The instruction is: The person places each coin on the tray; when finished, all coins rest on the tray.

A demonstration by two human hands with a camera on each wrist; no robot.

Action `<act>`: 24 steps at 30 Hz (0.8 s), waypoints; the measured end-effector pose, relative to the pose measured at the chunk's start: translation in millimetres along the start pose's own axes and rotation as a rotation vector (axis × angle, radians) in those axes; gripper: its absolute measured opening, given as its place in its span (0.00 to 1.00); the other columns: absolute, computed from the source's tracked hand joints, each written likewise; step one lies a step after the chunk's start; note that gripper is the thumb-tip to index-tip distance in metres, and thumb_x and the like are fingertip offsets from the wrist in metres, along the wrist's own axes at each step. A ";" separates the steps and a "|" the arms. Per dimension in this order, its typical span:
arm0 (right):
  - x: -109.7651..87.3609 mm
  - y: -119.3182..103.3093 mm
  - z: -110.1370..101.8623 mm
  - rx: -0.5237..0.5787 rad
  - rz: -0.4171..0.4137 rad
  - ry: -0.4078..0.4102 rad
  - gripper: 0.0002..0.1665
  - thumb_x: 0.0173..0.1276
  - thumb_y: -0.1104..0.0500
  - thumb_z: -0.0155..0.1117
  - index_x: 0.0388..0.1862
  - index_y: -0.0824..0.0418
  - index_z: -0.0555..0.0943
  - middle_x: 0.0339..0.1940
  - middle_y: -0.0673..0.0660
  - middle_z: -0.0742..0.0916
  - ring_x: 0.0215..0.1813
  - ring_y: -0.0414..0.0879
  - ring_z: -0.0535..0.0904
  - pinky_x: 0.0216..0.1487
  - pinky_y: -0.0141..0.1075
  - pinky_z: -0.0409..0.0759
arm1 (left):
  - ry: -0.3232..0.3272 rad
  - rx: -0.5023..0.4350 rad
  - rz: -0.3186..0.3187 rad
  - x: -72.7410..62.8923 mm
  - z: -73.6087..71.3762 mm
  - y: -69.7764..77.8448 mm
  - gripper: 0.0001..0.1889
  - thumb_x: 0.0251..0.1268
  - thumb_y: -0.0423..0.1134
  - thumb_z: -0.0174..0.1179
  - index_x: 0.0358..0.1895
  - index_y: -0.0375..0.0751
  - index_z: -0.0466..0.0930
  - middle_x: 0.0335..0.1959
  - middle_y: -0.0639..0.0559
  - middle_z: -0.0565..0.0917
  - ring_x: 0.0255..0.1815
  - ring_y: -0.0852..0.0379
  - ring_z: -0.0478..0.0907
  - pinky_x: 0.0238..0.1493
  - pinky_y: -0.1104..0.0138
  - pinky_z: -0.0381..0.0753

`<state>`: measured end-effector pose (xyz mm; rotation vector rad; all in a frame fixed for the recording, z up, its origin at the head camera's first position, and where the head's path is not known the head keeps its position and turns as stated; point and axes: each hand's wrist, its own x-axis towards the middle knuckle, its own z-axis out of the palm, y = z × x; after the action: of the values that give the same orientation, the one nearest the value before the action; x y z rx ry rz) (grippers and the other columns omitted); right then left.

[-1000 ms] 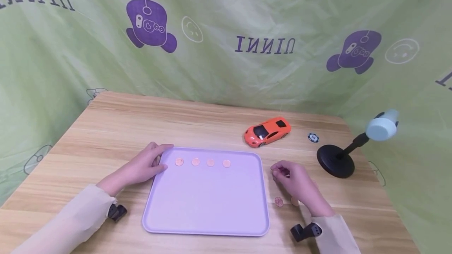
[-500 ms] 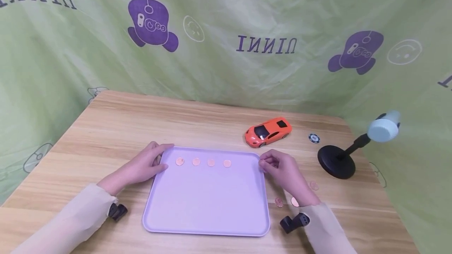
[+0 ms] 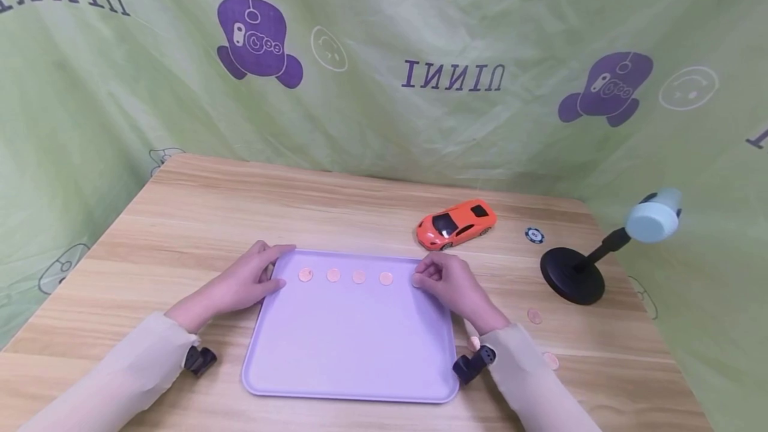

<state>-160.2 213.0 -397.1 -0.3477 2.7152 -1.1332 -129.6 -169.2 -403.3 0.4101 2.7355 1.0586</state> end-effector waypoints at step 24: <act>6.2 -5.6 12.5 -0.092 -0.065 0.002 0.04 0.65 0.68 0.74 0.37 0.66 0.86 0.32 0.57 0.88 0.34 0.41 0.80 0.36 0.27 0.79 | 0.004 0.003 0.012 1.6 1.2 -2.6 0.33 0.69 0.28 0.63 0.76 0.30 0.66 0.43 0.40 0.69 0.32 0.57 0.69 0.34 0.71 0.74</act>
<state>-162.1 199.0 -402.2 -0.4510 2.7834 -1.0266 -131.2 -169.7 -406.0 0.4256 2.7420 1.0600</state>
